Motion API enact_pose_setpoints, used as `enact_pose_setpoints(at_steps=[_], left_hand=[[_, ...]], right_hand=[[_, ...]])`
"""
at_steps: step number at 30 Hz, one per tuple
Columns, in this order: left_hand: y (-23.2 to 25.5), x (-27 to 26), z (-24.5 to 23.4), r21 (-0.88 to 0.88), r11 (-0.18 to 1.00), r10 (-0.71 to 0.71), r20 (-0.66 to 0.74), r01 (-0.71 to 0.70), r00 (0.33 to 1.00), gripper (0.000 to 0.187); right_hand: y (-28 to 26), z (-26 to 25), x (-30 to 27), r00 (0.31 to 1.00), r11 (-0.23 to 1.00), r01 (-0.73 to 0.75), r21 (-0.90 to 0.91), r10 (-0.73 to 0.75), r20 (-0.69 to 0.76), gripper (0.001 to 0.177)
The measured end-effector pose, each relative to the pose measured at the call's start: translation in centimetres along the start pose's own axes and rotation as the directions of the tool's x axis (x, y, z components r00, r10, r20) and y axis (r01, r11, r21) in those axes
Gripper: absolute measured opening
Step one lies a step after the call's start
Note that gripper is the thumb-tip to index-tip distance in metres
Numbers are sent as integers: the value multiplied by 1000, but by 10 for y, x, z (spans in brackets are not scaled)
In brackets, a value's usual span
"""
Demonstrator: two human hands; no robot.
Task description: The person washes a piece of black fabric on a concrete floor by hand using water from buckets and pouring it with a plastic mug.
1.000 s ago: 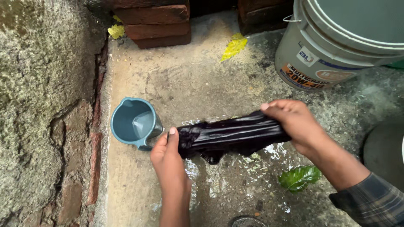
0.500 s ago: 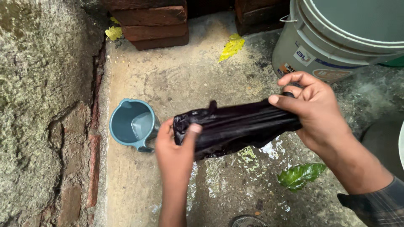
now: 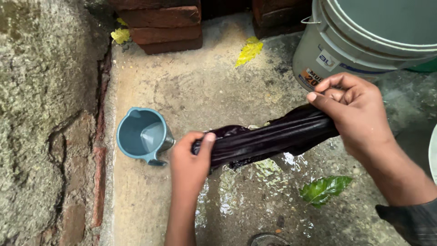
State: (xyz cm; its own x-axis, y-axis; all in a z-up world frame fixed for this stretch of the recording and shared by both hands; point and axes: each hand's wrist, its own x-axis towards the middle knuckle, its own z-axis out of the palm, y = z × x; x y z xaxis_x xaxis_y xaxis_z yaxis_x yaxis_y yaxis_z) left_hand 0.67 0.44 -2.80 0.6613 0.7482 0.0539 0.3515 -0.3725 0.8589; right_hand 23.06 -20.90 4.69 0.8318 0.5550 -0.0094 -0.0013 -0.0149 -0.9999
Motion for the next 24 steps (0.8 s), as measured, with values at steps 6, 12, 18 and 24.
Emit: enact_pose_setpoints(at_steps=[6,12,18,24], left_hand=[[-4,12,-3,-521,835,-270,-103,179,957,22],[59,22,-24,-913,131,-497,276,385,823,30],[82,7,-16,-941,31,-284,314,336,906,29],[52,5,5,-641,669,-440,66,376,895,54]], right_hand=[[-10,2,7,899,442,-116,-889,428,96,48],[14,25,-12,575,19,144,-989,812,99,66],[65,27,-22,722,213,133,-968,648,242,51],[54,28,-16,822,862,-482,159,382,422,44]])
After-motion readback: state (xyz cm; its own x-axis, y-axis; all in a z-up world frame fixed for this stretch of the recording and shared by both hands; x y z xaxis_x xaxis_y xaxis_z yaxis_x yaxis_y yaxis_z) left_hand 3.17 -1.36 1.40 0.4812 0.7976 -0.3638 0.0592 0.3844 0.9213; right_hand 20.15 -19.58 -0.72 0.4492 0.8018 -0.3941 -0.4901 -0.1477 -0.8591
